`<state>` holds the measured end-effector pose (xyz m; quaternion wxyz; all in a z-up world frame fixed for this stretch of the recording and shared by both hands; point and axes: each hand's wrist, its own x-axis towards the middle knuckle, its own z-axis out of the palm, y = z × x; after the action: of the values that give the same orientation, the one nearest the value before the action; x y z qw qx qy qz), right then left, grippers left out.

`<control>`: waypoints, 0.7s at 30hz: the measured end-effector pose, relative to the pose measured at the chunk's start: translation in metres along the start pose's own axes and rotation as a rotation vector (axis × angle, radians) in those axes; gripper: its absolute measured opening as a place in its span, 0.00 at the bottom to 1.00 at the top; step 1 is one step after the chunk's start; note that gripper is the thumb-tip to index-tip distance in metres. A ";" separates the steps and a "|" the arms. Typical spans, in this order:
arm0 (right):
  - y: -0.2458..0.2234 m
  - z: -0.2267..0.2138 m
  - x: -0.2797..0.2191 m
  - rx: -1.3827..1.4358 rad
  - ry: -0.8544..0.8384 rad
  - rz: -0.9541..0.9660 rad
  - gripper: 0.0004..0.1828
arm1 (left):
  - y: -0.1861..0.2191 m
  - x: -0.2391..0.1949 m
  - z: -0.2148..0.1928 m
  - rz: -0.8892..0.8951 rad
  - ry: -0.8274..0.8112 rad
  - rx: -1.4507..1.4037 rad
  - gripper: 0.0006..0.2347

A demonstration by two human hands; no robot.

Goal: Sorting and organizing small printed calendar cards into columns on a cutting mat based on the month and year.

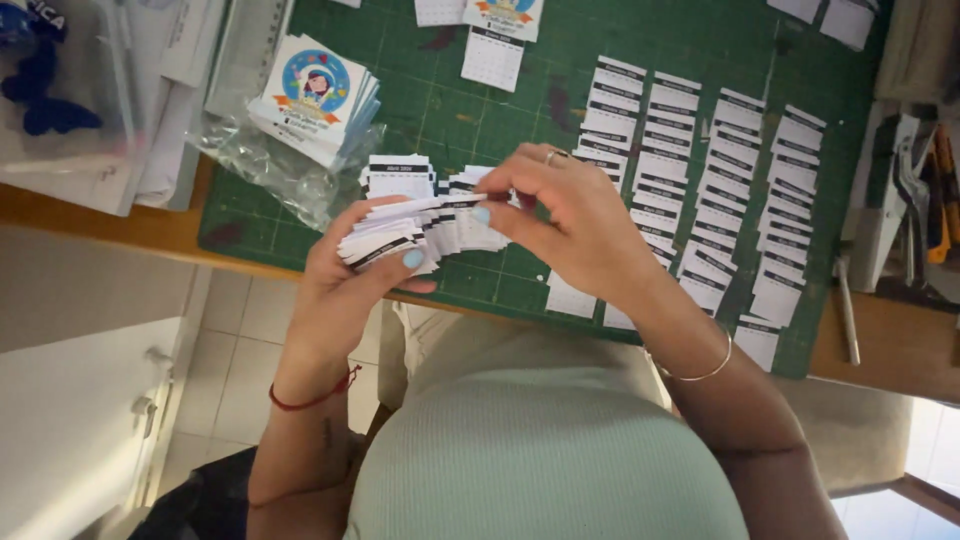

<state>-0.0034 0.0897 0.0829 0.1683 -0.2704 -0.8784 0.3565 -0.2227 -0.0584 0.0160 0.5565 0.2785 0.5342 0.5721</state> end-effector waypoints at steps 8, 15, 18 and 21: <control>0.023 0.009 0.000 -0.146 0.055 0.214 0.07 | 0.018 -0.008 -0.005 0.026 0.127 -0.011 0.19; 0.034 0.024 -0.004 -0.374 0.168 0.074 0.05 | 0.011 -0.004 -0.006 0.060 0.104 -0.117 0.22; 0.035 0.028 -0.003 -0.461 0.161 0.098 0.06 | 0.014 -0.002 -0.002 0.031 0.113 -0.085 0.22; 0.037 0.032 -0.004 -0.575 0.152 0.133 0.10 | 0.015 -0.003 0.000 -0.004 0.124 -0.074 0.22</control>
<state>-0.0024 0.0925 0.0339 0.1261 -0.3897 -0.9085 0.0821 -0.2268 -0.0580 0.0303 0.5335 0.2208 0.5464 0.6067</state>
